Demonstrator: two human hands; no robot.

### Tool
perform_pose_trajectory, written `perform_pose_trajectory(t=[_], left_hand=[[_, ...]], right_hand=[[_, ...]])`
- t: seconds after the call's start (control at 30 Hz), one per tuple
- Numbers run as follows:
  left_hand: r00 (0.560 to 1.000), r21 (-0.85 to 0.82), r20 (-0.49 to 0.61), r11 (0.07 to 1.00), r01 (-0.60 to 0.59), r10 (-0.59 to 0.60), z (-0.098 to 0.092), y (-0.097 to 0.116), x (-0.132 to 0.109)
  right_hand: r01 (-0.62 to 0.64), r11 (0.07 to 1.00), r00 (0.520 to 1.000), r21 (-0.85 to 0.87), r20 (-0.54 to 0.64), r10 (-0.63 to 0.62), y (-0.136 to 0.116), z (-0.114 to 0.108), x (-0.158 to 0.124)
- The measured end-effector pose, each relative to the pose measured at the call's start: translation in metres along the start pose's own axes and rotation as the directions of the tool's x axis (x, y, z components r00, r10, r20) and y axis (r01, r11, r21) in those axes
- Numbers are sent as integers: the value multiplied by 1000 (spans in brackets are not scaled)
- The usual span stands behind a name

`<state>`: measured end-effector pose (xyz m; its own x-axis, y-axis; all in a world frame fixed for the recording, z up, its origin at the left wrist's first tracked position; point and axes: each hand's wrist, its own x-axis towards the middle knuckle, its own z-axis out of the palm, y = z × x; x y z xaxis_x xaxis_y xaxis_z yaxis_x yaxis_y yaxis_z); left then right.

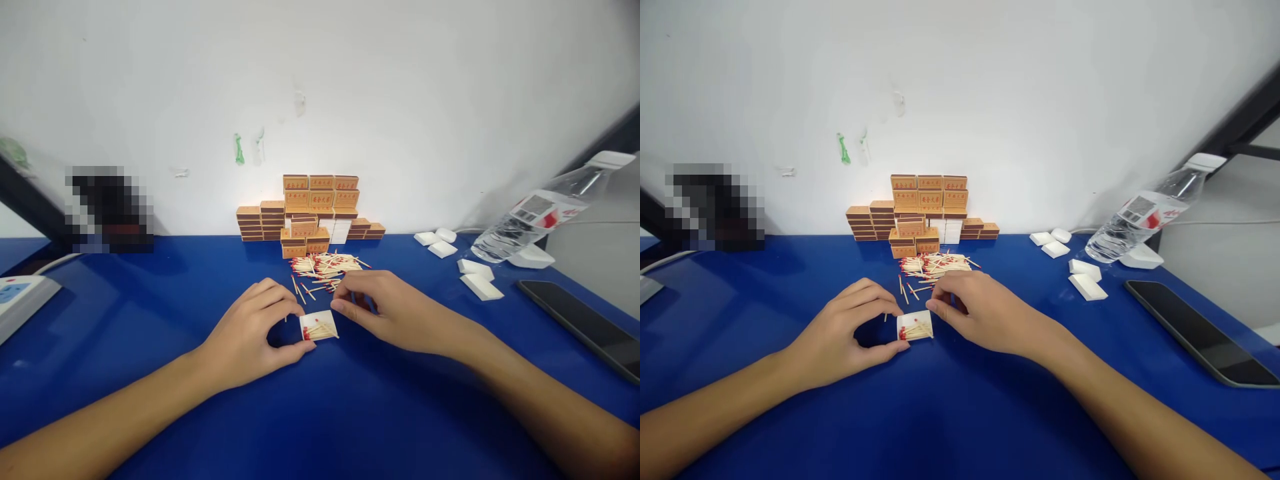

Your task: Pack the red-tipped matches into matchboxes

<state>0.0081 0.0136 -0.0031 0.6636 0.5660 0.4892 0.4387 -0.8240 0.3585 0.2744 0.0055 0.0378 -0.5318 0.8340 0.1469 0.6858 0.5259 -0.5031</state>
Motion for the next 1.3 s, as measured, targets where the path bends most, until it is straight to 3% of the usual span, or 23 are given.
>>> perform_pose_trajectory(t=[0.23,0.4,0.77,1.0,1.13,1.3], left_hand=[[1000,14,-28,1000,-13,13,2,0,-1],[997,42,-72,998,-36,39,2,0,0],[998,32,-66,999,-8,10,2,2,0],[996,47,-70,998,-46,49,2,2,-1],[993,51,-89,996,-79,84,3,2,-1],[989,48,-99,993,-107,111,3,3,-1]], right_hand=[[-45,998,997,-49,60,48,-11,2,-7],[-17,996,994,-88,105,26,-14,7,-11],[87,984,986,-156,155,-63,-8,8,-10],[174,948,983,-267,106,-151,-11,11,-8],[199,953,980,-227,35,-196,-14,17,-10],[191,955,981,-226,64,-181,-16,21,-12]])
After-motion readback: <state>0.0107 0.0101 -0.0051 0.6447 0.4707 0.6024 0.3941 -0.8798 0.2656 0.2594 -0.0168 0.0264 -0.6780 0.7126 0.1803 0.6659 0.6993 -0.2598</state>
